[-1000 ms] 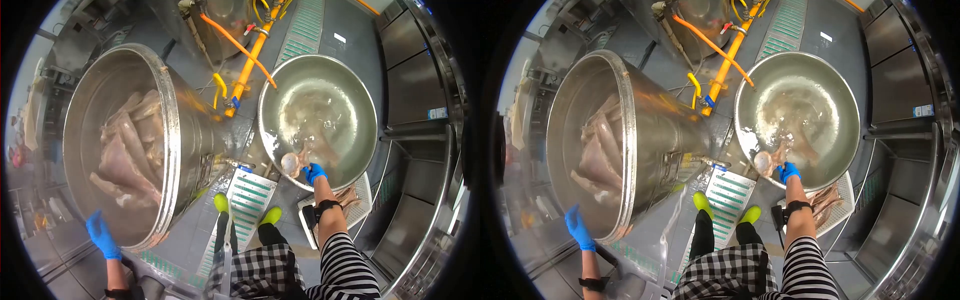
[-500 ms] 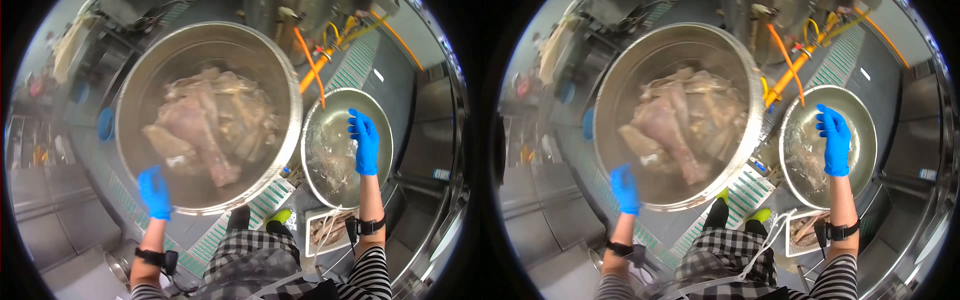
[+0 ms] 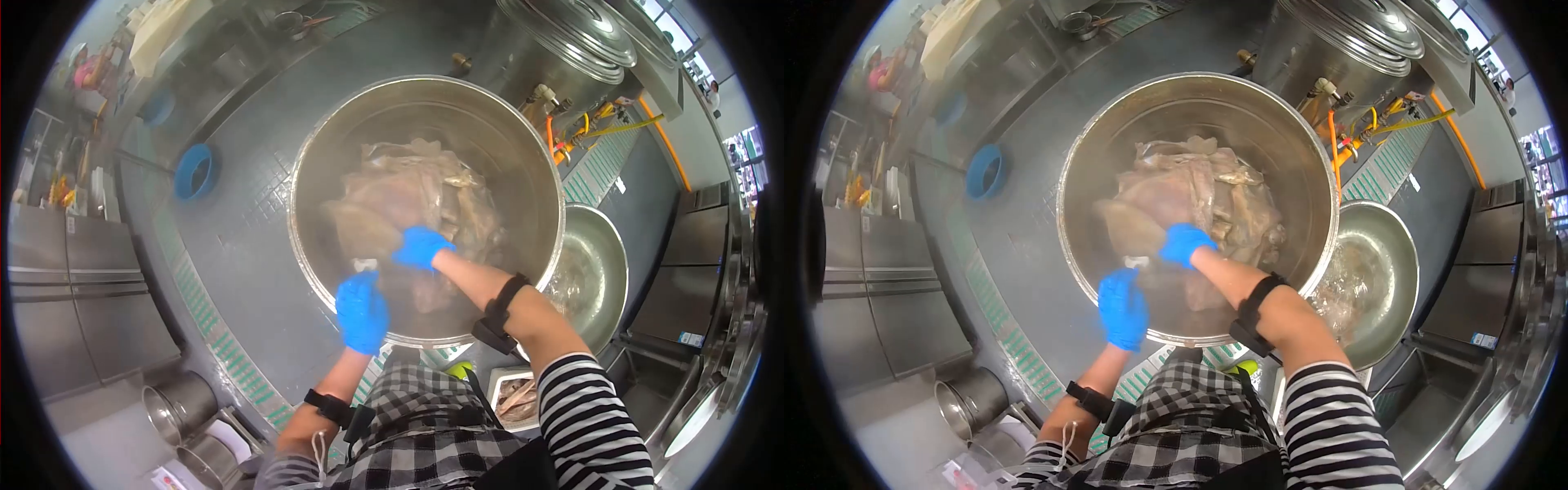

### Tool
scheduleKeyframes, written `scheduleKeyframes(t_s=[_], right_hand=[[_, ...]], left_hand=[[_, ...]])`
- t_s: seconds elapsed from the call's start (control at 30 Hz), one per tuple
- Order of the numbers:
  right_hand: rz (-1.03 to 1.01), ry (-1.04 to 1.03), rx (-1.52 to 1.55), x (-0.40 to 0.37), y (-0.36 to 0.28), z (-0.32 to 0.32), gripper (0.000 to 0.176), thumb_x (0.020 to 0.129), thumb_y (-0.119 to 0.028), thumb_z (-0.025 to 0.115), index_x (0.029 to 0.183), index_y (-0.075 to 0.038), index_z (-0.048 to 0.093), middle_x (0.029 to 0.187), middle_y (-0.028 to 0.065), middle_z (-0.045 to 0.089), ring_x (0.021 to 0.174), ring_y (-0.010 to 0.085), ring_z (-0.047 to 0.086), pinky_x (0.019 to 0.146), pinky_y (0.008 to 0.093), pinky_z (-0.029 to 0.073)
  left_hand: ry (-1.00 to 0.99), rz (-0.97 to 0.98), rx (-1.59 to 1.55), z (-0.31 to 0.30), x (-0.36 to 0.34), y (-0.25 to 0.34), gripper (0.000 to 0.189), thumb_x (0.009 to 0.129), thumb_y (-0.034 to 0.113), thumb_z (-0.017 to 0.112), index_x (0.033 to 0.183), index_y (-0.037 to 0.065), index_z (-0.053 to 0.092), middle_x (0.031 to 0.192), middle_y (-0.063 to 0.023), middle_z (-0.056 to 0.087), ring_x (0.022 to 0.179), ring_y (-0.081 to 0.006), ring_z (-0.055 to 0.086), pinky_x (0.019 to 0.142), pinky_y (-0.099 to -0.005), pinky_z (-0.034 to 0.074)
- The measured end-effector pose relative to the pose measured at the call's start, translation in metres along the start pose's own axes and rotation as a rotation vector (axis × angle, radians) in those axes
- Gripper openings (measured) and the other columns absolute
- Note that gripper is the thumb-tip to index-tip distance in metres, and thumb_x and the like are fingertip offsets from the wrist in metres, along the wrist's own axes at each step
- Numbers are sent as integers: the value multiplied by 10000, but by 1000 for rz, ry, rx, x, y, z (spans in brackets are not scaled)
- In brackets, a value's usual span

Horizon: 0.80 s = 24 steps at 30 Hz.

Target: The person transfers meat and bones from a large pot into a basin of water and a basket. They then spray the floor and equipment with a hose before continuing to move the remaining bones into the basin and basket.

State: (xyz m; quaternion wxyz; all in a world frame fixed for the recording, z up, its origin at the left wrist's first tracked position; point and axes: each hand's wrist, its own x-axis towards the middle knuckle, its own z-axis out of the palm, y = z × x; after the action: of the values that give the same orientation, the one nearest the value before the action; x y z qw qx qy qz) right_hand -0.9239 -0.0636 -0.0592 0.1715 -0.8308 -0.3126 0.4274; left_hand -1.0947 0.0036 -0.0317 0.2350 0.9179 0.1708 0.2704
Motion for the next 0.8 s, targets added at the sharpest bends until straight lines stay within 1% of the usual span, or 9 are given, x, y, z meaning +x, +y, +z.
scheduleKeyframes(t_s=[0.07,0.17,0.23,0.27,0.33,0.43,0.6,0.73,0.8], right_hand=[[43,-75,77,0,0,0,327,666,-290,536,800,-3,615,741,188,597,696,305,592,625,384,464],[-89,51,55,-9,6,1,328,661,-295,552,800,-5,617,712,180,594,616,257,598,554,351,473],[-54,-37,356,-25,9,-17,330,659,-278,583,813,13,607,662,151,589,530,194,575,476,313,468],[-43,-39,355,-39,12,-19,330,659,-278,583,813,13,607,662,151,589,530,194,575,476,313,468],[-5,129,692,-64,14,-28,303,671,-237,622,802,35,591,611,115,567,501,145,549,434,274,459],[92,179,814,-101,18,-68,258,691,-189,640,800,36,572,601,80,546,492,128,531,420,254,450],[36,357,1044,-189,7,-112,232,708,-160,632,824,27,560,636,69,554,490,113,525,400,239,436],[13,697,1079,-287,25,-131,264,727,-158,574,869,61,532,618,90,560,394,132,499,350,230,431],[13,840,1034,-342,60,-131,273,731,-169,566,877,60,530,618,97,561,389,143,508,330,232,425]], left_hand=[[-1,-19,6,2,-2,-2,295,656,-56,493,919,65,551,851,-119,552,782,-292,506,687,-367,418],[15,-31,-16,2,-1,-2,273,652,-59,503,890,67,549,839,-109,558,769,-286,510,672,-369,420],[43,-33,-53,2,1,-2,264,649,-59,509,877,68,546,833,-104,561,762,-283,512,663,-369,422],[40,-22,-34,3,-2,-3,272,641,-44,515,884,74,549,858,-102,557,760,-283,509,655,-375,417],[44,-3,-14,5,0,-4,282,633,-29,520,891,80,551,883,-100,553,757,-283,505,647,-382,412],[75,-8,2,5,-4,-2,266,634,-68,502,855,73,547,831,-99,561,747,-279,514,640,-365,425],[69,-20,-31,2,-1,0,261,614,-65,494,834,66,542,824,-113,544,764,-295,501,664,-381,409],[47,-3,8,6,-5,-4,273,622,-33,496,875,61,538,880,-139,526,803,-314,482,693,-396,394],[34,24,62,5,-5,-5,262,636,-18,501,886,52,540,891,-148,522,804,-323,479,703,-401,391]])
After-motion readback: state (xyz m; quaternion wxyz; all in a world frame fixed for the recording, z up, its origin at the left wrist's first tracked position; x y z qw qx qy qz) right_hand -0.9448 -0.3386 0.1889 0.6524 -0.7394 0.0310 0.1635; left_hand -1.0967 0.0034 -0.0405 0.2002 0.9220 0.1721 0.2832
